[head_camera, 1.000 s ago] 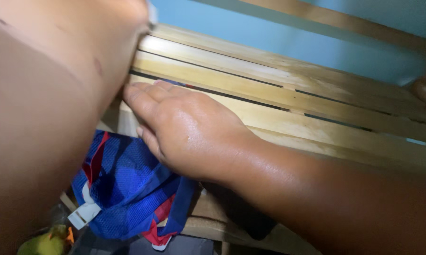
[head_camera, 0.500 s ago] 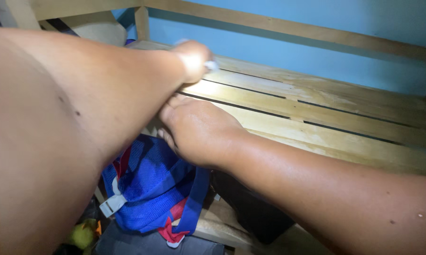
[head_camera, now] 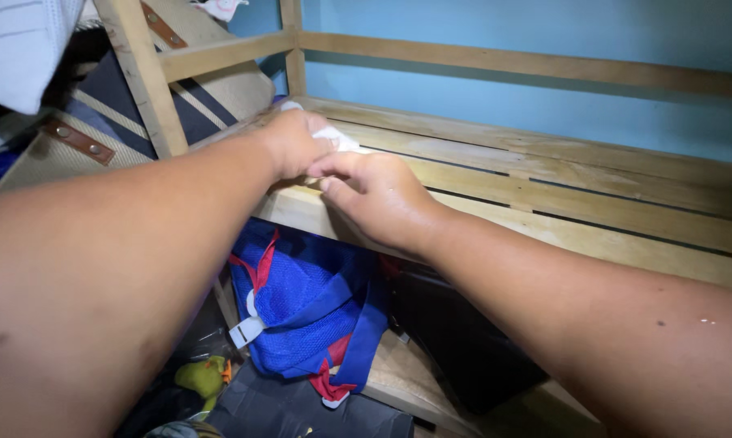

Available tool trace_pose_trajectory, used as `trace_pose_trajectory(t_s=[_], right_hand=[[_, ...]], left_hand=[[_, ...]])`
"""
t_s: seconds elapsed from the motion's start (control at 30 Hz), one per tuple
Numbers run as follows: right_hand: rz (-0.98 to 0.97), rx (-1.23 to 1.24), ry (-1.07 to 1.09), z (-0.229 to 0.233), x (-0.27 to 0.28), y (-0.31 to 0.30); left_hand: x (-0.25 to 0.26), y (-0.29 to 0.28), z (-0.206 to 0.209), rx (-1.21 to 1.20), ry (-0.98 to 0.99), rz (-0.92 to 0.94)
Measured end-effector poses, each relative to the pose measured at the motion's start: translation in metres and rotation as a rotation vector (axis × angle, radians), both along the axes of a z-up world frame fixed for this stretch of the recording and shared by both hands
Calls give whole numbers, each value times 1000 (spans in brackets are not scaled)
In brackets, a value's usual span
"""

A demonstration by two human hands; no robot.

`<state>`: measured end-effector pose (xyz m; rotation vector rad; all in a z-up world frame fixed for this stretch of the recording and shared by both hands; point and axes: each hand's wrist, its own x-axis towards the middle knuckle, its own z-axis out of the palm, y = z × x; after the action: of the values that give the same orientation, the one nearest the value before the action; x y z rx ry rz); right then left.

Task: The person wipes a wooden slatted shelf with a white towel. They then move to a sink, rinse the towel under running water, and wring it out. Finally, they return to the shelf and continue wiping the surface with the damp towel.

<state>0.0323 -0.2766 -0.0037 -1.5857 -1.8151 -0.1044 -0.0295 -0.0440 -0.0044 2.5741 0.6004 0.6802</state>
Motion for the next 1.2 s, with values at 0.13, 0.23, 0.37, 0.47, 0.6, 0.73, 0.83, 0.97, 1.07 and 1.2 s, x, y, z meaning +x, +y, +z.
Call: trace_pose_trajectory(t_s=[0.13, 0.23, 0.37, 0.47, 0.6, 0.73, 0.83, 0.97, 1.07, 1.2], right_hand=[[-197, -66, -125, 1, 12, -47], [-213, -83, -382, -5, 19, -82], [-234, -103, -472, -8, 14, -91], [-245, -60, -447, -11, 12, -91], [-250, -64, -485, -11, 13, -91], [-257, -73, -506, -10, 13, -88], [-255, -105, -483, -10, 13, -86], [-272, -26, -490, -16, 14, -85], [-292, -72, -457, -16, 12, -84], [-301, -141, -532, -6, 9, -83]], left_hand=[[-15, -18, -11, -69, 65, -30], [-10, -12, -19, 291, 59, -162], [2, -5, -11, 318, 120, 292], [5, -16, -2, 113, 118, 590], [26, -22, 4, 39, 55, 677], [72, 4, -2, 141, 46, 576], [113, 27, -14, 222, 85, 475], [166, 40, -20, 292, 139, 353], [194, 31, -20, 303, 166, 287], [218, -11, -10, 307, 170, 161]])
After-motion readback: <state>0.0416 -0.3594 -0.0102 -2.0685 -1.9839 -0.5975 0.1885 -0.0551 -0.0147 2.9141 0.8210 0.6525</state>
